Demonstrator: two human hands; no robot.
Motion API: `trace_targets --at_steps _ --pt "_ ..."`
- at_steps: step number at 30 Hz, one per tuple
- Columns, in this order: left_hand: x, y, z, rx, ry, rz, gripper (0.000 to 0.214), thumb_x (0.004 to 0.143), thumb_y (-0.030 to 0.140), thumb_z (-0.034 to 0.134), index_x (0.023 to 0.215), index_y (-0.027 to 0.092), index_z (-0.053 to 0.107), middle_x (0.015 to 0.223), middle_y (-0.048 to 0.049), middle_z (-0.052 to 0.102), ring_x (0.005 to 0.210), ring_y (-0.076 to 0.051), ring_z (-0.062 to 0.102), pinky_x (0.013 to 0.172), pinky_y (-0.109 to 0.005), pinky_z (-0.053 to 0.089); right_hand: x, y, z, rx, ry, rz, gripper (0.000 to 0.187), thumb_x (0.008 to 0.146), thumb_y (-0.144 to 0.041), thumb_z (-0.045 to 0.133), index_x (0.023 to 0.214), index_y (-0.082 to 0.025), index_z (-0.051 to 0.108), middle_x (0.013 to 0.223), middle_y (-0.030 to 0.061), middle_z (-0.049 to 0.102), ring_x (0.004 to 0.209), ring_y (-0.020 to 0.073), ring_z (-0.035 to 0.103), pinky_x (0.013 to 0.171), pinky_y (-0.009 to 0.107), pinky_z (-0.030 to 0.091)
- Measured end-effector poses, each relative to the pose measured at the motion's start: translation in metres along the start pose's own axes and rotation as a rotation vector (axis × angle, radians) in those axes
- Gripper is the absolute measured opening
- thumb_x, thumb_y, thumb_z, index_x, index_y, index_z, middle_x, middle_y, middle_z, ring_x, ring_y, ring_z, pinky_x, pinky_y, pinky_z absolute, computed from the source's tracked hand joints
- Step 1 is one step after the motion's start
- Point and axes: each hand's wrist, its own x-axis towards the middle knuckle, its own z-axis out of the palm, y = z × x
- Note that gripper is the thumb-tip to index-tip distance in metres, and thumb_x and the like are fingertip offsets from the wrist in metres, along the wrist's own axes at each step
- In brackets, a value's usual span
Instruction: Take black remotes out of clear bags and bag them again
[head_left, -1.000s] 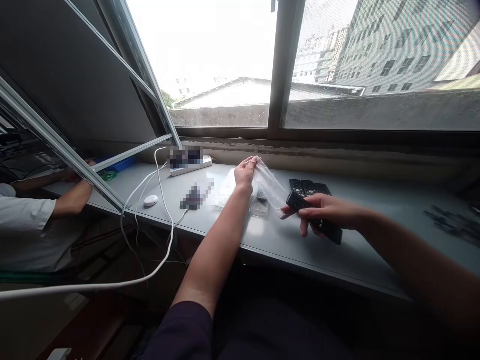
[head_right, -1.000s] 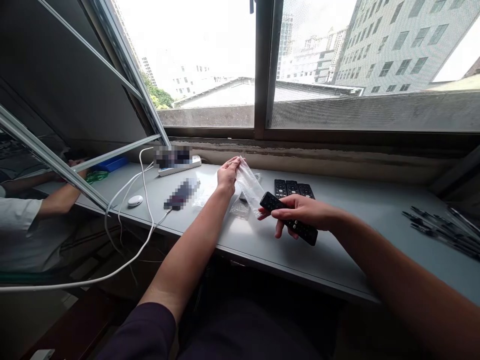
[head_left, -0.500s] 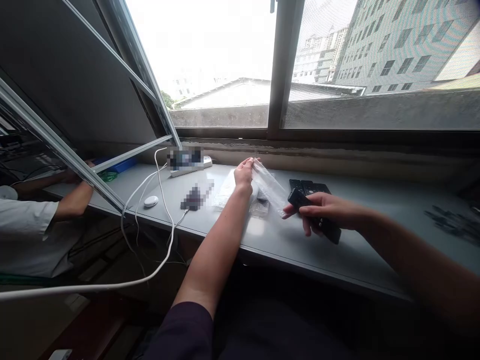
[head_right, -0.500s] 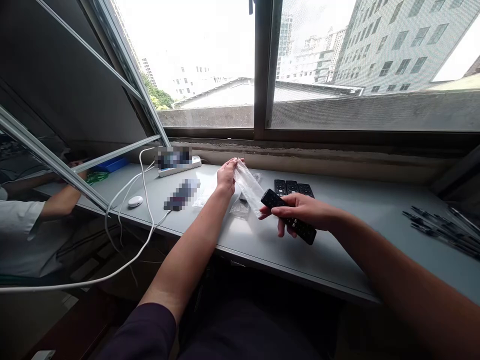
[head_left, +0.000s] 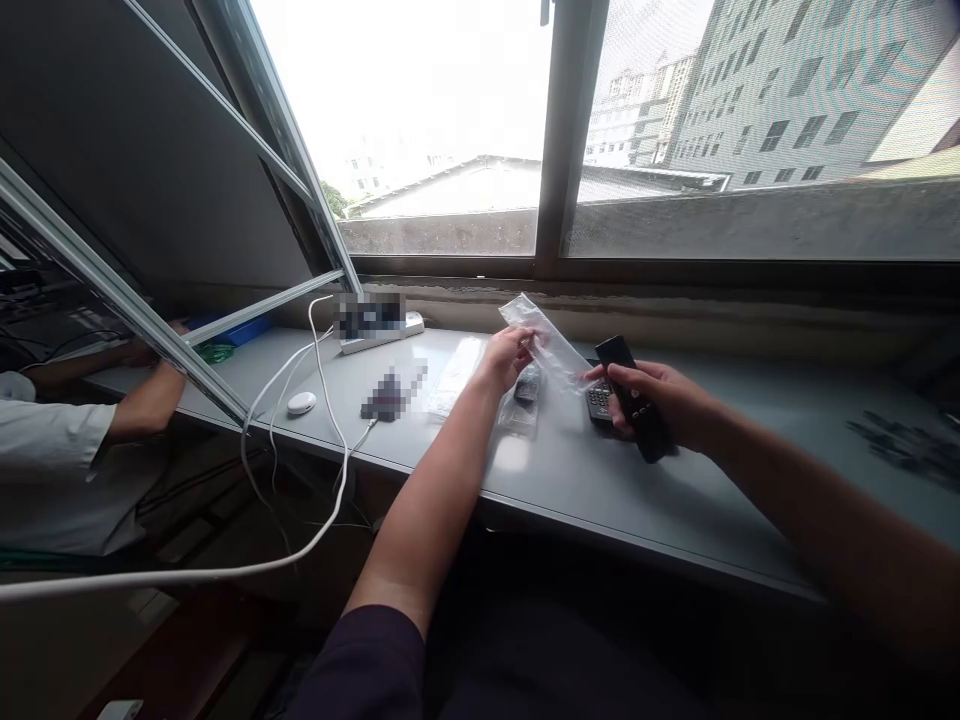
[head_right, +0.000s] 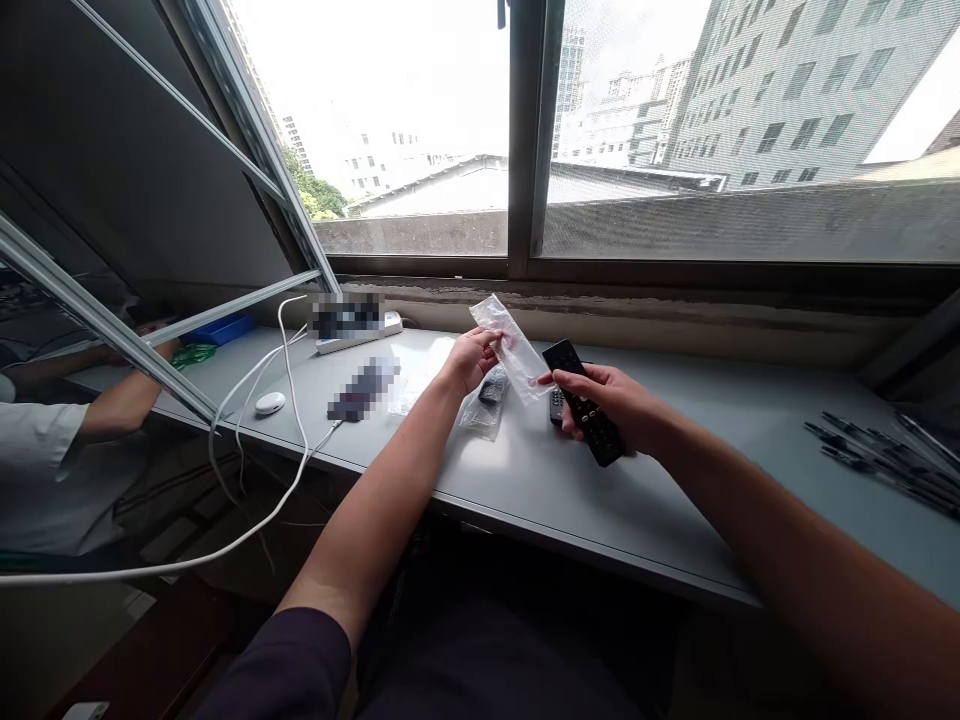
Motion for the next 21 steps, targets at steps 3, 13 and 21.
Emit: trace_targets --at_steps 3,13,21 --pt "-0.002 0.006 -0.002 -0.095 0.025 -0.056 0.007 0.089 0.01 0.076 0.091 0.016 0.074 0.085 -0.0047 0.078 0.068 -0.012 0.068 0.075 -0.026 0.056 0.001 -0.001 -0.001 0.075 0.073 -0.059 0.054 0.098 -0.065 0.084 0.127 -0.02 0.081 0.075 0.0074 0.077 0.056 0.0211 0.063 0.052 0.034 0.053" --pt "-0.022 0.013 0.004 -0.189 -0.265 -0.064 0.046 0.083 0.01 0.067 0.125 0.02 0.084 0.096 -0.0064 0.079 0.073 -0.016 0.068 0.081 -0.033 0.061 0.001 -0.004 0.003 0.089 0.063 -0.103 0.042 0.103 -0.059 0.078 0.123 -0.022 0.08 0.132 0.0174 0.084 0.061 0.0165 0.063 0.053 0.035 0.057" --pt "-0.046 0.017 0.015 -0.167 -0.369 -0.046 0.052 0.09 0.018 0.087 0.141 0.024 0.076 0.102 -0.0051 0.078 0.102 -0.021 0.082 0.116 -0.044 0.061 0.002 0.003 0.0 0.088 -0.009 -0.04 0.055 0.102 -0.064 0.079 0.13 -0.017 0.08 0.075 0.0087 0.077 0.053 0.0205 0.063 0.052 0.034 0.053"
